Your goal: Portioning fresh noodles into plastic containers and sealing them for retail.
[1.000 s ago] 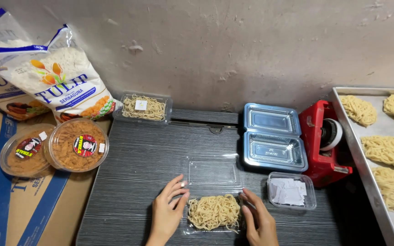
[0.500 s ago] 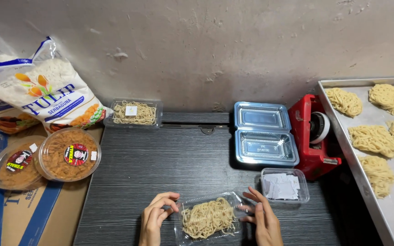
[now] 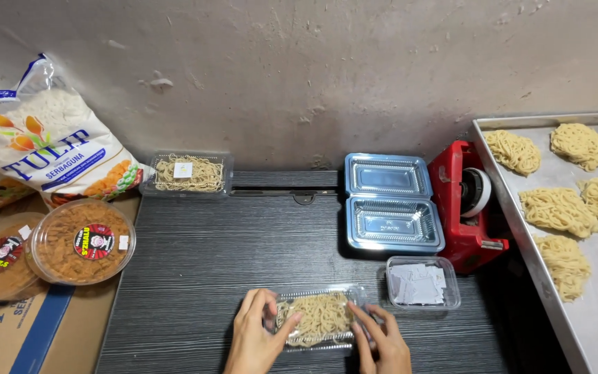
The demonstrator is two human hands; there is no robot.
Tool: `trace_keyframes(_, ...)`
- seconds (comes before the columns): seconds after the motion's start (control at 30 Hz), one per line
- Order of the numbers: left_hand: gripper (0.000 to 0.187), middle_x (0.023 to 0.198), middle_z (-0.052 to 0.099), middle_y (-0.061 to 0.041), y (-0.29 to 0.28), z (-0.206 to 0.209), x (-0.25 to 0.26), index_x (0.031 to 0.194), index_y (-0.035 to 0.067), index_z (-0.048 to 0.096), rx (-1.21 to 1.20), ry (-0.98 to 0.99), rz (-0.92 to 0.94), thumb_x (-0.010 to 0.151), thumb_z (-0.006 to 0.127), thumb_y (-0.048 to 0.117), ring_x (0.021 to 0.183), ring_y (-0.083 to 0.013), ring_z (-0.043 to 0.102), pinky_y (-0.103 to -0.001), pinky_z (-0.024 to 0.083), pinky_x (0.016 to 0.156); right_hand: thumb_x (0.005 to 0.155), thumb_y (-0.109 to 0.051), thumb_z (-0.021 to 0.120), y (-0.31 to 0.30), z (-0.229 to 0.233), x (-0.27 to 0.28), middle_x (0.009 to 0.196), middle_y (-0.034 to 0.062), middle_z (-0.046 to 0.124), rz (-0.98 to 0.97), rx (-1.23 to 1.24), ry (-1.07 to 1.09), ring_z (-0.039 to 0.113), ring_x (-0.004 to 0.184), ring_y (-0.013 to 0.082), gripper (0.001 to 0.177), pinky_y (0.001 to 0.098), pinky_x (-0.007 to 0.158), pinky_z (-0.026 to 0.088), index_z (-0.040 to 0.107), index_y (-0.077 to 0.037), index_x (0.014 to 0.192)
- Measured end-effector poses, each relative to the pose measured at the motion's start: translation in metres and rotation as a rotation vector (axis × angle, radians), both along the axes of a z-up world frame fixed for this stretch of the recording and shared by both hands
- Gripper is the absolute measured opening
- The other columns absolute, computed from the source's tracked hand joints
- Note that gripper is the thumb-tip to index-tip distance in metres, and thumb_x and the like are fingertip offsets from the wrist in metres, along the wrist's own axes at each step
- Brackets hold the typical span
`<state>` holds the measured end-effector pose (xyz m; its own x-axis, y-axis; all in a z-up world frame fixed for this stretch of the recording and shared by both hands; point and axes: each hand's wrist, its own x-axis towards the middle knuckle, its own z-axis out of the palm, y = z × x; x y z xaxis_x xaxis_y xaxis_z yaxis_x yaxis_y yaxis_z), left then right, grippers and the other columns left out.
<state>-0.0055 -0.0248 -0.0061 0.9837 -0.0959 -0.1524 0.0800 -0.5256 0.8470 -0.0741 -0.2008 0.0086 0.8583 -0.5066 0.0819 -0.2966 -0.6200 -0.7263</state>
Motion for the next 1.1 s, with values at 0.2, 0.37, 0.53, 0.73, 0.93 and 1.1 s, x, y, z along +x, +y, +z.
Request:
trace_keyframes(0.2, 0.034, 0.085, 0.052, 0.000, -0.014, 0.018, 0.042, 0.073, 0.014, 0.046, 0.081, 0.049, -0.011, 0.073, 0.071, 0.036, 0.082, -0.0135, 0.054, -0.028, 0.046, 0.074, 0.085, -0.018, 0.046, -0.008, -0.009, 0.037, 0.139, 0.0073, 0.034, 0.381, -0.339, -0.006, 0.041, 0.106, 0.0324, 0.047, 0.0458, 0.083, 0.045, 0.036, -0.011, 0.130)
trace_keyframes(0.37, 0.032, 0.077, 0.047, 0.002, -0.017, 0.022, 0.065, 0.072, 0.015, 0.047, 0.108, 0.046, -0.005, 0.073, 0.074, 0.033, 0.058, -0.0091, 0.045, -0.024, 0.041, 0.055, 0.088, -0.018, 0.042, -0.014, -0.006, 0.059, 0.125, 0.0146, 0.046, 0.386, -0.322, -0.091, 0.045, 0.101, 0.0300, 0.040, 0.0423, 0.083, 0.042, 0.044, -0.010, 0.127)
trace_keyframes(0.53, 0.031, 0.078, 0.045, 0.002, -0.020, 0.016, 0.074, 0.075, 0.014, 0.046, 0.062, 0.066, -0.033, 0.075, 0.074, 0.028, 0.057, -0.0074, 0.042, -0.021, 0.042, 0.052, 0.088, -0.020, 0.041, -0.014, -0.001, 0.067, 0.119, 0.0173, 0.047, 0.336, -0.282, -0.024, 0.045, 0.106, 0.0309, 0.039, 0.0438, 0.085, 0.042, 0.046, -0.012, 0.126)
trace_keyframes(0.73, 0.028, 0.089, 0.049, -0.003, -0.018, -0.005, 0.066, 0.078, 0.012, 0.045, -0.063, -0.279, -0.118, 0.078, 0.066, 0.031, 0.094, -0.0171, 0.056, -0.031, 0.045, 0.081, 0.084, -0.016, 0.049, -0.014, -0.018, 0.053, 0.131, 0.0184, 0.039, 0.314, -0.272, -0.156, 0.042, 0.117, 0.0317, 0.048, 0.0440, 0.095, 0.038, 0.040, -0.014, 0.131)
trace_keyframes(0.93, 0.020, 0.112, 0.048, -0.007, -0.020, 0.004, 0.055, 0.082, 0.010, 0.054, -0.017, -0.291, -0.011, 0.079, 0.059, 0.030, 0.095, -0.0158, 0.057, -0.030, 0.053, 0.072, 0.082, -0.012, 0.053, -0.008, 0.000, 0.030, 0.129, 0.0095, 0.048, 0.225, -0.294, -0.358, 0.053, 0.110, 0.0246, 0.037, 0.0333, 0.089, 0.046, 0.054, -0.013, 0.119)
trace_keyframes(1.1, 0.019, 0.115, 0.050, -0.007, -0.030, 0.021, 0.045, 0.078, 0.015, 0.056, 0.201, -0.655, 0.039, 0.076, 0.061, 0.034, 0.110, -0.0271, 0.042, -0.041, 0.037, 0.089, 0.074, -0.009, 0.062, -0.021, 0.010, 0.010, 0.089, -0.0061, 0.063, -0.117, -0.295, -0.416, 0.062, 0.080, 0.0072, 0.015, 0.0181, 0.074, 0.048, 0.069, -0.018, 0.084)
